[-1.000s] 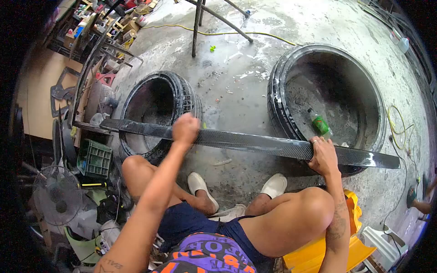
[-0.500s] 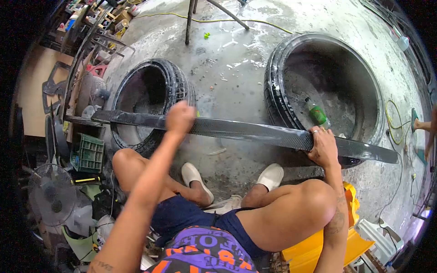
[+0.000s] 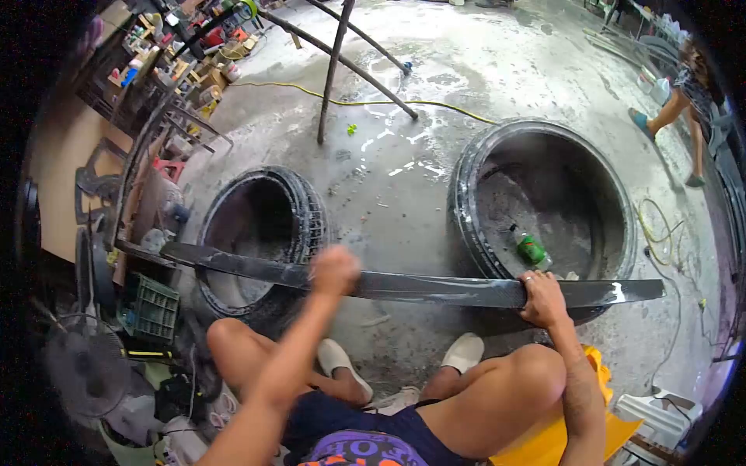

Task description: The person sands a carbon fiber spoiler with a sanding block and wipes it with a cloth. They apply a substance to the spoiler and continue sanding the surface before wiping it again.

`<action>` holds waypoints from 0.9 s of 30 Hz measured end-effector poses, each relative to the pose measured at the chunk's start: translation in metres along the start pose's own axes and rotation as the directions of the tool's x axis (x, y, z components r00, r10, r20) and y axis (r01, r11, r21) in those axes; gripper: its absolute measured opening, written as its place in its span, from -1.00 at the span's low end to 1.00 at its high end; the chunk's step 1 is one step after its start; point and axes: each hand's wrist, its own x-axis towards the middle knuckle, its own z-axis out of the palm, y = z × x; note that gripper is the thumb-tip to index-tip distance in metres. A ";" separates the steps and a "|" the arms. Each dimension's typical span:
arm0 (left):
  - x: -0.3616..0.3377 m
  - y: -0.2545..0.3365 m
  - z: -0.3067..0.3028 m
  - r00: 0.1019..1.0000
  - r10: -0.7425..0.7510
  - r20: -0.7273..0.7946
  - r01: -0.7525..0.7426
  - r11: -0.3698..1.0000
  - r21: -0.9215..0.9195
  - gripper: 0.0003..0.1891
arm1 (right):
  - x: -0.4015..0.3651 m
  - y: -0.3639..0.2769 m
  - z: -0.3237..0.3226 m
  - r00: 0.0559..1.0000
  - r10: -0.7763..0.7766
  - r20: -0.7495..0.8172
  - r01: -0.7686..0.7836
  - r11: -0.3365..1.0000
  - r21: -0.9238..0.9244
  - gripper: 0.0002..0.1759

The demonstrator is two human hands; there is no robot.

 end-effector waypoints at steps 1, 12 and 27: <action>-0.004 -0.032 -0.038 0.952 -0.307 -0.012 0.303 0.946 -0.113 -0.78 | 0.002 0.000 -0.001 1.000 -0.001 -0.003 0.001 1.000 -0.023 -0.35; 0.038 0.224 0.025 0.975 0.198 -0.097 -0.220 0.848 -0.483 -0.89 | 0.007 -0.005 -0.011 0.999 0.018 0.044 -0.019 0.999 0.029 -0.39; 0.033 0.280 0.031 0.962 0.189 -0.197 -0.262 0.843 -0.469 -0.91 | 0.007 0.004 -0.003 0.988 0.068 0.137 -0.069 0.998 0.005 -0.35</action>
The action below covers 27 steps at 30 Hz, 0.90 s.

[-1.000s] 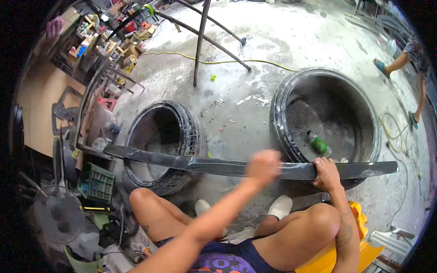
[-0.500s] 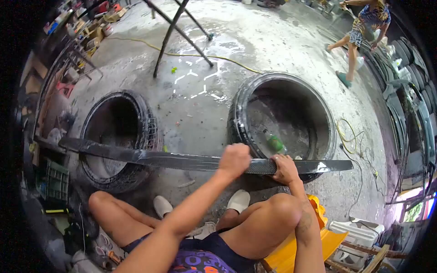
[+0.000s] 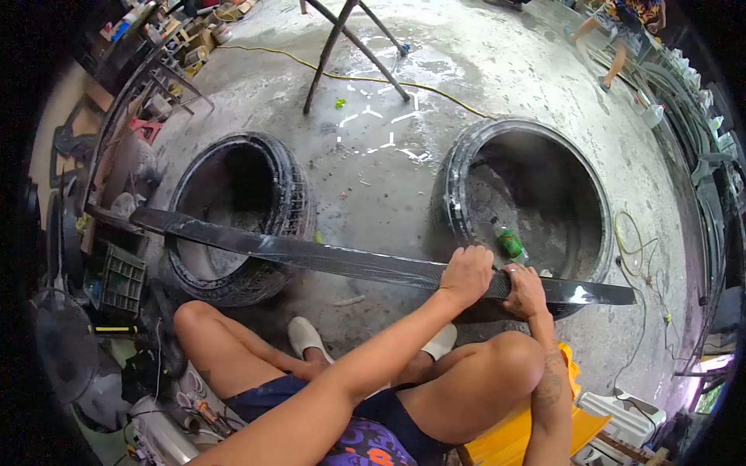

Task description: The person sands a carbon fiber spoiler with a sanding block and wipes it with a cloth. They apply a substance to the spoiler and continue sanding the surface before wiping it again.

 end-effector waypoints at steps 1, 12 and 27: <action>-0.007 -0.018 -0.018 1.000 -0.011 0.016 0.011 1.000 0.012 -0.91 | 0.001 -0.003 -0.003 0.999 -0.034 -0.036 0.034 0.999 -0.001 -0.36; -0.028 -0.074 -0.079 0.974 -0.222 -0.043 0.226 0.957 0.183 -0.90 | 0.002 -0.008 -0.002 0.997 -0.015 -0.074 0.016 1.000 0.016 -0.38; -0.036 -0.063 -0.077 0.976 -0.209 -0.062 0.217 0.958 0.188 -0.85 | -0.001 -0.002 0.003 0.988 -0.072 -0.138 0.067 0.997 -0.039 -0.39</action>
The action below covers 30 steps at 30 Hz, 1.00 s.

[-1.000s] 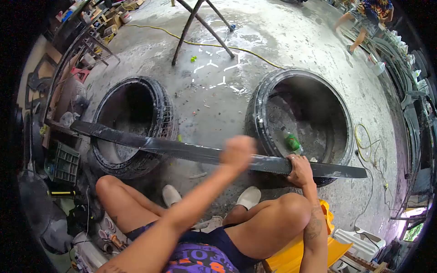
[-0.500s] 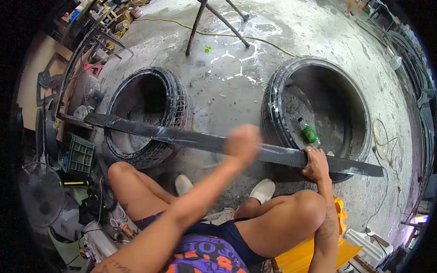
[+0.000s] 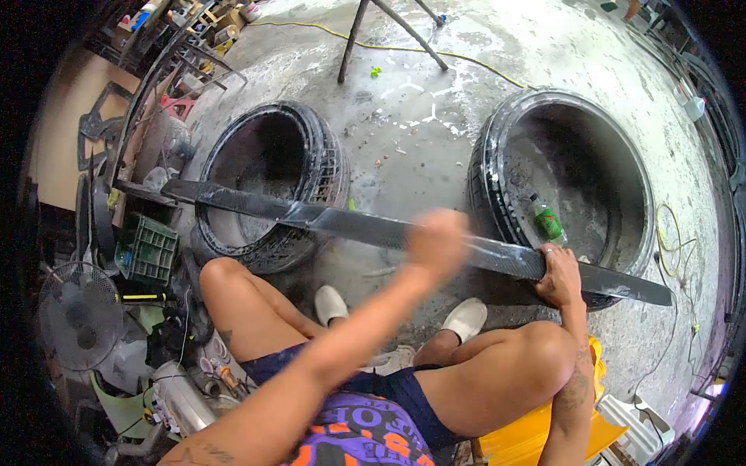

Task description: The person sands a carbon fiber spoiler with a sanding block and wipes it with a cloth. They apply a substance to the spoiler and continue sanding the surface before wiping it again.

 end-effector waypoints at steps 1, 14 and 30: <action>-0.001 0.059 0.020 0.994 0.106 0.009 -0.103 0.985 -0.138 -0.88 | -0.001 -0.001 0.001 0.998 0.053 0.044 -0.055 0.998 0.040 -0.40; -0.027 -0.110 -0.073 0.968 -0.248 0.034 0.239 0.956 0.171 -0.86 | 0.000 -0.008 -0.002 0.997 0.081 0.014 -0.082 0.995 0.062 -0.40; -0.020 -0.151 -0.070 0.980 -0.169 -0.109 0.190 0.953 0.235 -0.86 | -0.001 0.005 0.009 0.997 0.068 -0.035 -0.064 0.991 0.118 -0.41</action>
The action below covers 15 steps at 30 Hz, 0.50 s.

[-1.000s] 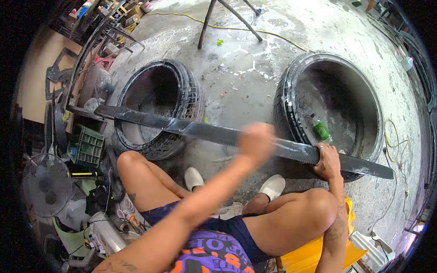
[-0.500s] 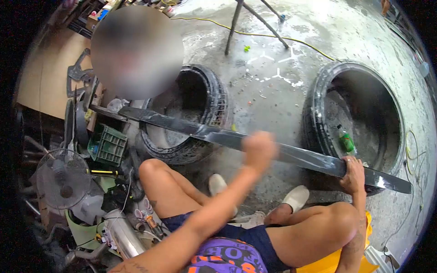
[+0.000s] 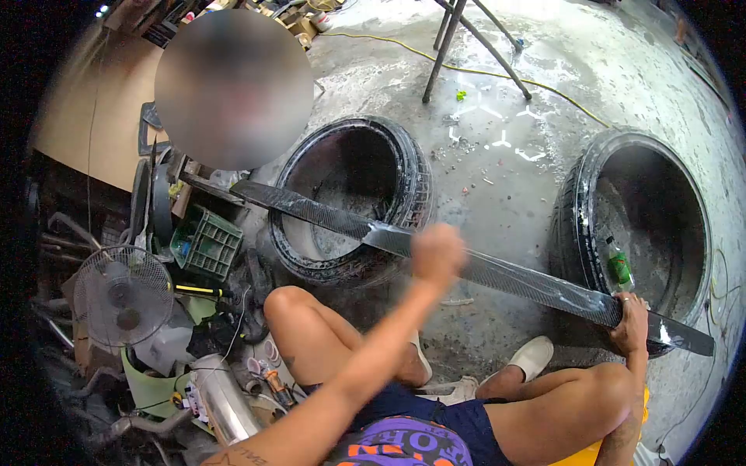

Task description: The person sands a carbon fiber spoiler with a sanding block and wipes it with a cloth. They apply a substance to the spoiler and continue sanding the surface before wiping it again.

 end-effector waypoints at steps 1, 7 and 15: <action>-0.011 0.060 0.016 0.995 0.102 -0.002 -0.101 0.990 -0.098 -0.87 | -0.001 0.000 -0.001 1.000 -0.016 -0.012 0.016 1.000 -0.019 -0.40; -0.003 0.030 0.004 0.990 0.085 0.111 -0.063 0.980 -0.190 -0.89 | -0.003 0.007 0.006 0.999 -0.038 -0.007 0.038 0.999 -0.037 -0.38; 0.020 -0.099 -0.084 0.861 -0.505 -0.060 0.463 0.828 -0.315 -0.76 | -0.009 0.050 0.024 0.994 -0.051 -0.093 0.039 0.992 -0.123 -0.34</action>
